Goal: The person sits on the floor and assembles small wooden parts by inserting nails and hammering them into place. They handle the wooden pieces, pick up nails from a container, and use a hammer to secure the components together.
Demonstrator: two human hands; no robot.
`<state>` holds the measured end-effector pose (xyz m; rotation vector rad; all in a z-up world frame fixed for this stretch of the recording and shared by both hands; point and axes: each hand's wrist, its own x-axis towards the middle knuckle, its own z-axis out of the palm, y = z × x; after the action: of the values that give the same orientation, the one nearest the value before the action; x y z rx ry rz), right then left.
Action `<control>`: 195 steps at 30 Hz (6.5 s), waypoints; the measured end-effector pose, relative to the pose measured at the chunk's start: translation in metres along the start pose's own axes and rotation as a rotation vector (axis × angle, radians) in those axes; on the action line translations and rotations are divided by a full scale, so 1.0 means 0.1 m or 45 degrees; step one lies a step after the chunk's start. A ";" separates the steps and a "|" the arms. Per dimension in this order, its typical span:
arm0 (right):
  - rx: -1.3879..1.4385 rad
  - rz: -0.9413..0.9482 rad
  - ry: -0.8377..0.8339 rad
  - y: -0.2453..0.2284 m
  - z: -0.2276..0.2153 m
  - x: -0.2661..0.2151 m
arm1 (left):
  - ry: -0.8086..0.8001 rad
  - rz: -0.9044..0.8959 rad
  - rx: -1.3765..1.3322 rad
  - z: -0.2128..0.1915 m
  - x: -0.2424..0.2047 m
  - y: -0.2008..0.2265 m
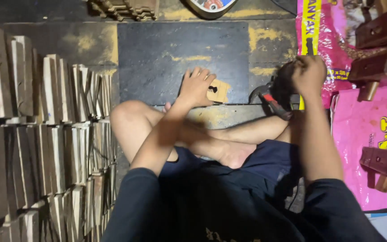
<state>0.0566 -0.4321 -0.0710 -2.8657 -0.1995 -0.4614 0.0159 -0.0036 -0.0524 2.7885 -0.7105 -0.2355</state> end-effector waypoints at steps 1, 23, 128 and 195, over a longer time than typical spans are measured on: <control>-0.008 0.002 0.003 0.11 -0.09 0.02 | 0.004 0.007 -0.003 0.03 0.00 0.04; -0.219 0.158 -0.863 0.75 0.28 0.14 | 0.212 -0.221 0.061 -0.12 -0.22 0.14; 0.388 0.393 -0.163 0.20 -0.14 -0.08 | 0.367 0.090 -0.241 0.09 -0.04 0.23; 1.068 -0.099 0.433 -1.40 -0.64 -0.26 | 0.306 0.072 -0.265 0.31 0.05 0.15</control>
<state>-0.0107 -0.3152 0.0083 -1.9395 -0.3443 -0.6729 0.0069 -0.0252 -0.0787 2.5385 -0.6631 0.0355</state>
